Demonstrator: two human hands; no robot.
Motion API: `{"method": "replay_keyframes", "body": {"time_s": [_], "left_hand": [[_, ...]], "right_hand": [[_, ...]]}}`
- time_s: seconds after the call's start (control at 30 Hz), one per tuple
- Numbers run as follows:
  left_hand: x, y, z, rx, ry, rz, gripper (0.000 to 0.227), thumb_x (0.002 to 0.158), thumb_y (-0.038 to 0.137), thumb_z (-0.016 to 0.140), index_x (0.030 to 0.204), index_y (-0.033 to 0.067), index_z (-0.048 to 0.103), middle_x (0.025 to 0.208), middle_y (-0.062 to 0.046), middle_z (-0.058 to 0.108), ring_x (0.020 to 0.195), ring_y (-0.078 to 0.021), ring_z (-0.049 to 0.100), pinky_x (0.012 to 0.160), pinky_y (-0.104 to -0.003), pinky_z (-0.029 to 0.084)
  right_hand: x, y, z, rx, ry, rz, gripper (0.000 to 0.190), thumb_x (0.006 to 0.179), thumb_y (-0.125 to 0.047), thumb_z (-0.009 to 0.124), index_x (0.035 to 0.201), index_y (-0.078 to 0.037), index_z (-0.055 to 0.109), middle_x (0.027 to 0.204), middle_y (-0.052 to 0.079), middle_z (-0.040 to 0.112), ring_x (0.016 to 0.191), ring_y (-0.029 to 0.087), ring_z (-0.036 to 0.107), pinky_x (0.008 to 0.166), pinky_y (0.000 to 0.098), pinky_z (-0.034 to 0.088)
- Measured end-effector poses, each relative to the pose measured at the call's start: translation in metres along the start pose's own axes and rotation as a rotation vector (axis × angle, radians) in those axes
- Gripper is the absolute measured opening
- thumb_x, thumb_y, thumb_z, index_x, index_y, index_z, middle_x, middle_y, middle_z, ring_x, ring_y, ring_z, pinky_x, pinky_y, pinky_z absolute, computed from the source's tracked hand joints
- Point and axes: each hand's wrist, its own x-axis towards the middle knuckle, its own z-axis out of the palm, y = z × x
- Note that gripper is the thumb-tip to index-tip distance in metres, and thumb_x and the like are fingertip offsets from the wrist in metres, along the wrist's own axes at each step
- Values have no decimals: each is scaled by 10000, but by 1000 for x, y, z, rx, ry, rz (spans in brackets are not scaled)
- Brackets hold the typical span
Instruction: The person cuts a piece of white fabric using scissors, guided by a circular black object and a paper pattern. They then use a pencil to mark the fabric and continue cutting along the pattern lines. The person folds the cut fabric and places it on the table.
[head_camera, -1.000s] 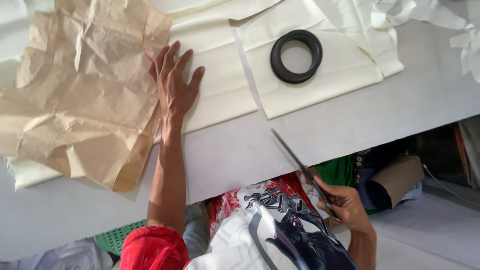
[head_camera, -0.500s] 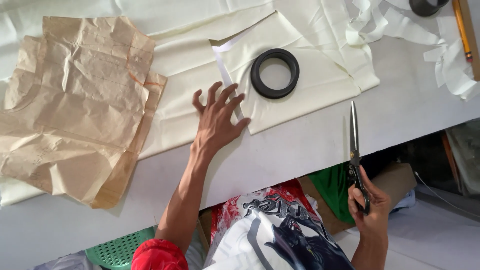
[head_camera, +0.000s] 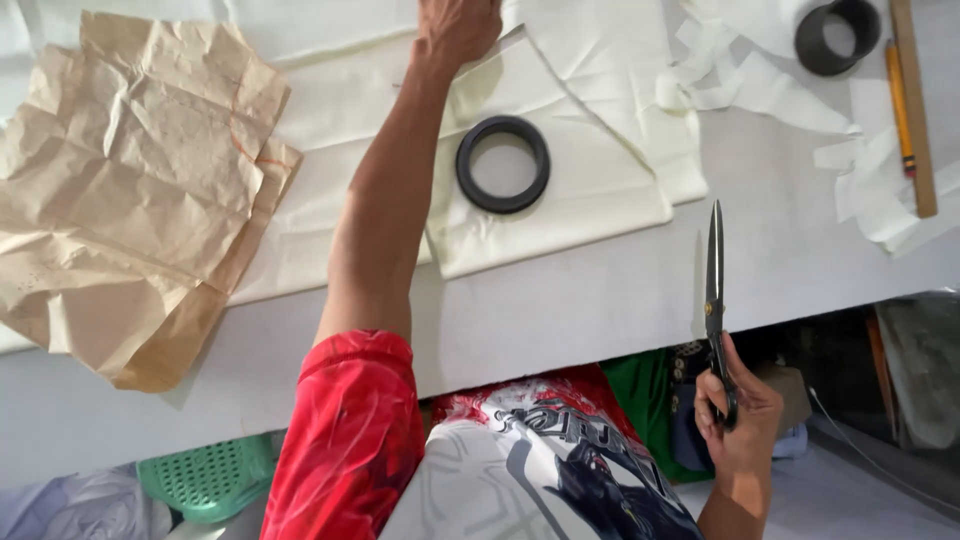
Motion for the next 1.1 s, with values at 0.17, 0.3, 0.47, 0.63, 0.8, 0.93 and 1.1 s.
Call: {"method": "replay_keyframes", "body": {"time_s": [0.17, 0.3, 0.47, 0.63, 0.8, 0.93, 1.1], "left_hand": [[-1, 3, -31, -19, -123, 0, 132, 868, 140, 543, 875, 180, 669, 736, -64, 670, 595, -341, 594, 478, -521, 378], [-41, 38, -100, -141, -107, -108, 182, 970, 170, 589, 1150, 162, 568, 1051, -95, 651, 985, -358, 558, 818, -546, 288], [-173, 108, -195, -285, 321, -206, 285, 1043, 345, 571, 1207, 146, 691, 1241, -30, 665, 1161, -236, 593, 953, -436, 326], [-295, 159, -208, -256, 278, -625, 369, 967, 384, 704, 1262, 164, 679, 1337, -69, 666, 1246, -251, 574, 1026, -498, 370], [-282, 188, -207, -284, 290, -557, 496, 900, 376, 814, 1314, 155, 653, 1349, -73, 631, 1253, -262, 581, 1058, -451, 435], [-230, 189, -196, -248, 85, -482, 814, 844, 553, 828, 1489, 204, 474, 1499, -87, 488, 1367, -316, 480, 1107, -503, 422], [-196, 177, -172, -98, -83, -435, 1117, 662, 567, 930, 1538, 172, 359, 1518, -93, 430, 1293, -342, 450, 978, -472, 429]], "right_hand": [[5, -13, -21, -226, 12, -11, 568, 1008, -108, 580, 1566, -109, 473, 794, 13, 581, 486, 98, 369, 435, 293, 291], [29, -29, -46, -331, -26, -81, 547, 991, 25, 586, 1528, -50, 511, 836, 101, 655, 473, 133, 408, 627, 363, 463], [77, -71, -36, -723, 127, -169, 571, 920, 18, 791, 1460, 5, 607, 799, -15, 603, 617, 48, 438, 535, 220, 433], [139, -64, -64, -1227, 62, -689, 389, 964, 37, 878, 1330, 145, 800, 844, 170, 722, 651, 190, 545, 597, 374, 431], [180, -52, -80, -1495, -28, -816, 456, 888, -204, 939, 1292, -3, 875, 986, 105, 775, 762, 242, 698, 618, 376, 512], [172, -60, -65, -1557, -5, -585, 487, 900, -335, 875, 1315, -81, 853, 1138, 48, 740, 794, 211, 682, 632, 438, 530], [167, -64, -16, -1372, -28, -839, 357, 954, -152, 902, 1257, 34, 864, 1069, 127, 728, 815, 255, 652, 689, 408, 529]]}}
